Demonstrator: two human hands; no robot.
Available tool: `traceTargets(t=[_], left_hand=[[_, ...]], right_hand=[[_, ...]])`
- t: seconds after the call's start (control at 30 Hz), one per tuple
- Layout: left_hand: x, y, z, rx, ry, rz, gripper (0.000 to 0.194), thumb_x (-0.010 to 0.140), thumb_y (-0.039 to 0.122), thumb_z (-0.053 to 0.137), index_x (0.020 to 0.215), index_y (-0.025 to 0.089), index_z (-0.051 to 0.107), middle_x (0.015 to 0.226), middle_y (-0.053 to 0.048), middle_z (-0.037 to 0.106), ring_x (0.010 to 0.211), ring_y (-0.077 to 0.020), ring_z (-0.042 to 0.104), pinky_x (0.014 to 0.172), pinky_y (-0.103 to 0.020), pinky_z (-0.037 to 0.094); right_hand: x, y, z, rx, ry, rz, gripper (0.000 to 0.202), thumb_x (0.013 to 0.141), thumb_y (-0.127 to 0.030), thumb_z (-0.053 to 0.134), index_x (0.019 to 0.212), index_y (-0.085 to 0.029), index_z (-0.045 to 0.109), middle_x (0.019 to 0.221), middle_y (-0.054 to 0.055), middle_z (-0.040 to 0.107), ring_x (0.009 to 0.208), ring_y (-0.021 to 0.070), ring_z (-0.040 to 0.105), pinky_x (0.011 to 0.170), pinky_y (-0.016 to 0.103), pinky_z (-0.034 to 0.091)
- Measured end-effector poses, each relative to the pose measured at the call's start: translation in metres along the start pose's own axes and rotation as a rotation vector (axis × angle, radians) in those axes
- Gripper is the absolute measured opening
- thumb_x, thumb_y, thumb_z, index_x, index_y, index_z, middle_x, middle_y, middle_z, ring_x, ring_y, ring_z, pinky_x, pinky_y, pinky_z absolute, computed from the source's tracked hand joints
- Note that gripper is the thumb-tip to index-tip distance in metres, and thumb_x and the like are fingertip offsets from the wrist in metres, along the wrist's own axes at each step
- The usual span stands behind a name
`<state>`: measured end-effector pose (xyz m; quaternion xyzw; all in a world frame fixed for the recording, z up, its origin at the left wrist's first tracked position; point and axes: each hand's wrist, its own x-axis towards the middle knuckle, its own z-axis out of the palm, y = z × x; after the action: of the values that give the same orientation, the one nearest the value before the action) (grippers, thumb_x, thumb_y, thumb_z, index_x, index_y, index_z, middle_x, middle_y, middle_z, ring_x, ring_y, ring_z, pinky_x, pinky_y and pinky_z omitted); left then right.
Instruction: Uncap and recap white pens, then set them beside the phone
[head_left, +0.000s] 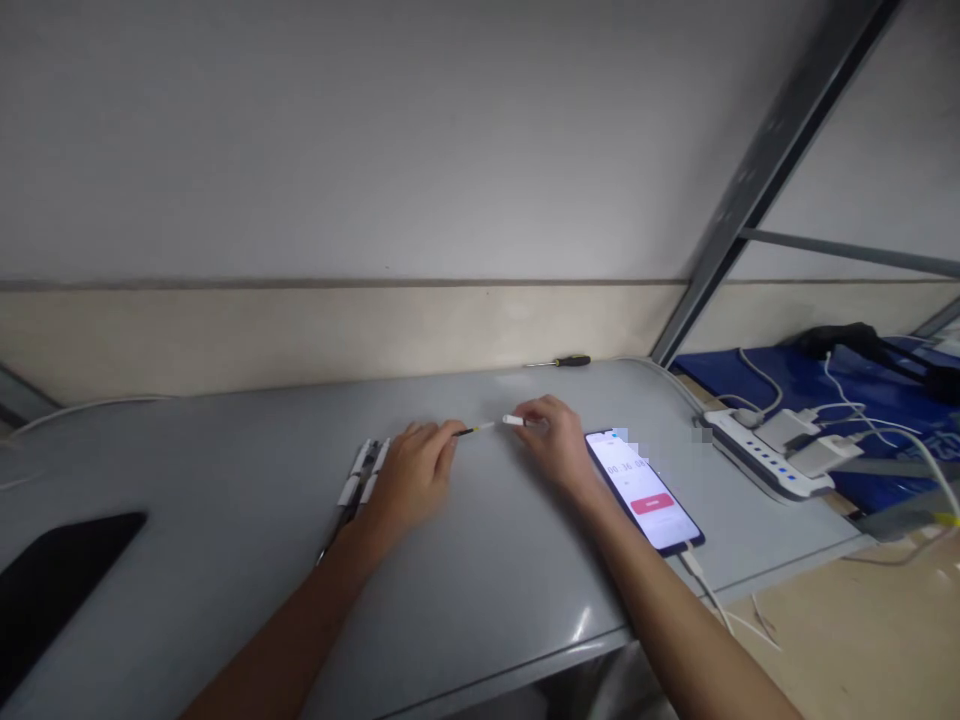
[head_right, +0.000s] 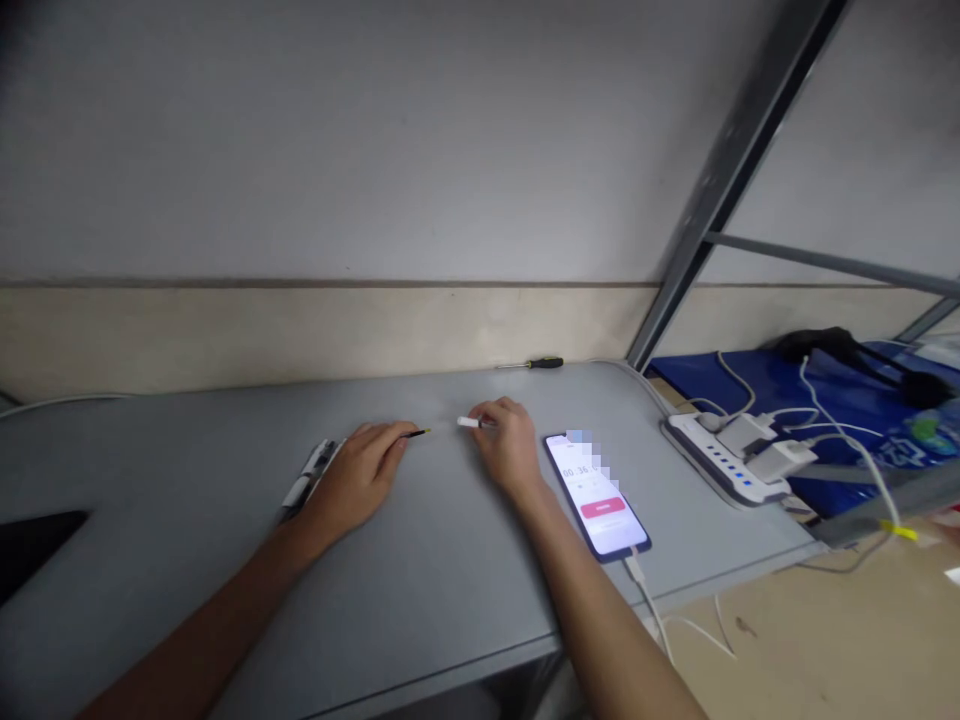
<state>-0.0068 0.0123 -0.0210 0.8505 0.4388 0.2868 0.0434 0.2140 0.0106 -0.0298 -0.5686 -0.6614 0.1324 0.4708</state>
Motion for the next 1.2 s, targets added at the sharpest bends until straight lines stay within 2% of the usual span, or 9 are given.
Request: traceTargets(t=[0.13,0.33,0.5,0.67,0.87,1.03,1.1,1.2], left_hand=[[-0.002,-0.001,0.001,0.031,-0.021,0.013,0.030,0.097,0.020,0.035,0.109,0.020,0.062,0.094,-0.006,0.069,0.088,-0.0233,0.059,0.081,-0.038,0.045],[-0.004,0.000,0.006,0.028,-0.097,0.038,0.031,0.098,0.023,0.035,0.109,0.023,0.064,0.090,-0.005,0.069,0.087,-0.0227,0.058,0.080,-0.036,0.045],[-0.003,0.002,0.006,-0.003,-0.104,-0.017,0.028,0.098,0.026,0.035,0.098,0.019,0.063,0.088,-0.007,0.067,0.085,-0.0233,0.058,0.076,-0.037,0.045],[-0.003,0.004,0.007,-0.009,-0.135,0.010,0.029,0.099,0.026,0.035,0.091,0.019,0.062,0.087,-0.007,0.066,0.086,-0.0223,0.057,0.079,-0.037,0.045],[-0.006,-0.003,0.008,-0.007,-0.202,0.026,0.031,0.099,0.026,0.035,0.092,0.017,0.064,0.088,-0.008,0.066,0.089,-0.0237,0.057,0.080,-0.039,0.045],[-0.004,-0.007,0.005,-0.041,-0.208,0.084,0.029,0.099,0.027,0.037,0.095,0.018,0.064,0.090,-0.007,0.068,0.092,-0.0238,0.055,0.084,-0.039,0.044],[-0.003,-0.007,0.002,-0.049,-0.189,0.097,0.027,0.099,0.026,0.037,0.097,0.019,0.063,0.092,-0.006,0.068,0.093,-0.0234,0.054,0.085,-0.039,0.043],[-0.001,-0.008,-0.001,-0.025,-0.160,0.082,0.026,0.099,0.026,0.038,0.096,0.019,0.063,0.091,-0.006,0.067,0.092,-0.0237,0.054,0.083,-0.039,0.043]], right_hand=[[-0.002,-0.002,0.000,-0.127,-0.059,-0.086,0.016,0.080,-0.009,0.067,0.087,-0.021,0.073,0.087,0.005,0.066,0.088,0.0213,0.058,0.082,0.034,0.042],[-0.007,-0.007,0.007,-0.095,-0.212,-0.191,0.016,0.083,-0.012,0.067,0.091,-0.023,0.075,0.088,0.005,0.066,0.084,0.0194,0.058,0.078,0.031,0.042],[-0.009,-0.007,0.008,-0.119,-0.233,-0.212,0.017,0.084,-0.012,0.066,0.094,-0.023,0.075,0.090,0.005,0.066,0.086,0.0196,0.057,0.079,0.032,0.041],[-0.011,-0.009,0.011,-0.135,-0.261,-0.253,0.019,0.083,-0.011,0.067,0.095,-0.023,0.076,0.092,0.006,0.066,0.086,0.0196,0.057,0.079,0.032,0.041],[-0.014,-0.012,0.015,0.004,-0.312,-0.306,0.013,0.088,-0.023,0.067,0.097,-0.021,0.076,0.090,0.005,0.069,0.083,0.0179,0.061,0.077,0.029,0.044],[-0.014,-0.015,0.014,0.029,-0.432,-0.297,0.024,0.097,-0.029,0.053,0.094,-0.019,0.075,0.088,0.006,0.072,0.078,0.0164,0.063,0.074,0.027,0.044],[-0.015,-0.016,0.013,0.014,-0.428,-0.261,0.026,0.098,-0.032,0.051,0.099,-0.020,0.074,0.092,0.007,0.073,0.080,0.0174,0.064,0.074,0.027,0.044],[-0.015,-0.016,0.011,0.006,-0.334,-0.210,0.025,0.088,-0.033,0.064,0.109,-0.020,0.069,0.097,0.007,0.073,0.082,0.0189,0.064,0.074,0.027,0.043]])
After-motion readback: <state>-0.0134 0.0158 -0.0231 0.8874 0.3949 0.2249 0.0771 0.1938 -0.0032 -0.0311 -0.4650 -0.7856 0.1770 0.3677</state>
